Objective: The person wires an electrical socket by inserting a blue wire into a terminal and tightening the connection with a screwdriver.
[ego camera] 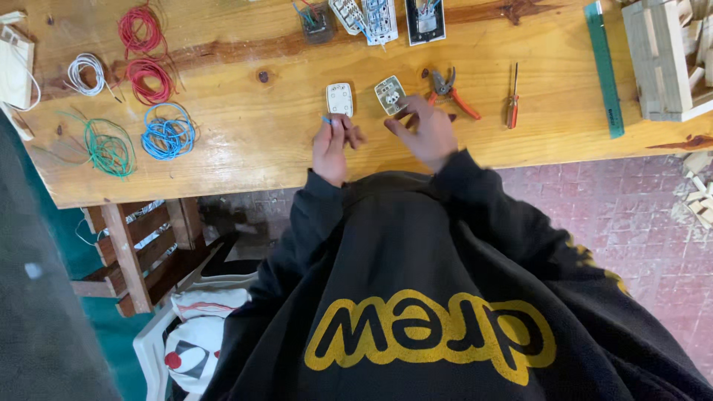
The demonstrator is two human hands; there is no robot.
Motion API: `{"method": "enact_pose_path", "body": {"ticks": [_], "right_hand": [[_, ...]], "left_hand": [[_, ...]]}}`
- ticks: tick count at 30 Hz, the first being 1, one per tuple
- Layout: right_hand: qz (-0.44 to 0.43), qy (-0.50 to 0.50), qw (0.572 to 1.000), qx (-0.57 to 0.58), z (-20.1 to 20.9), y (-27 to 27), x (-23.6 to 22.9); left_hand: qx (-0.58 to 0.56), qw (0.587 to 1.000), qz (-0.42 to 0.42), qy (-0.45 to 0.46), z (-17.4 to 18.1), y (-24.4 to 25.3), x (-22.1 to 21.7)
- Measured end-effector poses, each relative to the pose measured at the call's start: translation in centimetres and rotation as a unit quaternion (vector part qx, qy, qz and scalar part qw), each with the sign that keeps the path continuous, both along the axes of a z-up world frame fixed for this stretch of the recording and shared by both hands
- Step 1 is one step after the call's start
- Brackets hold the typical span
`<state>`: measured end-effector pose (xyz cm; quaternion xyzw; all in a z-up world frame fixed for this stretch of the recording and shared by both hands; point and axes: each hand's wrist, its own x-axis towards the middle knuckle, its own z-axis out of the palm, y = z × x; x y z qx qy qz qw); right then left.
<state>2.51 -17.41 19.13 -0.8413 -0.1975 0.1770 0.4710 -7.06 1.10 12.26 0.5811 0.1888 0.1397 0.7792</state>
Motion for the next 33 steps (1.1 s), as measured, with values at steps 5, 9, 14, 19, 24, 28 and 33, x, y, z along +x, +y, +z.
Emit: {"method": "enact_pose_path", "body": {"ticks": [5, 9, 14, 19, 24, 28, 33], "right_hand": [[0.114, -0.034, 0.951, -0.285, -7.5, 1.4, 3.0], [0.124, -0.145, 0.932, -0.308, -14.9, 1.3, 3.4], [0.079, -0.246, 0.941, -0.216, -14.3, 1.9, 3.6], [0.079, -0.291, 0.928, -0.218, -12.9, 2.2, 5.1], [0.108, -0.243, 0.948, -0.177, -12.7, 3.1, 8.0], [0.105, -0.194, 0.973, -0.068, -15.4, 3.2, 10.9], [0.087, -0.015, 0.993, -0.08, -17.5, 2.8, 12.9]], "left_hand": [[0.413, 0.868, -0.129, 0.244, -11.5, 2.0, 2.5], [0.365, 0.884, -0.214, 0.198, -10.9, -0.2, 5.7], [0.361, 0.897, -0.197, 0.161, -15.3, -1.5, 6.1], [0.457, 0.86, -0.18, 0.142, -15.9, -1.3, 7.2], [0.454, 0.858, -0.181, 0.159, -15.9, -1.2, 7.9], [0.482, 0.844, -0.181, 0.152, -17.4, -1.3, 7.8], [0.452, 0.853, -0.208, 0.157, -15.6, -1.0, 7.9]]}}
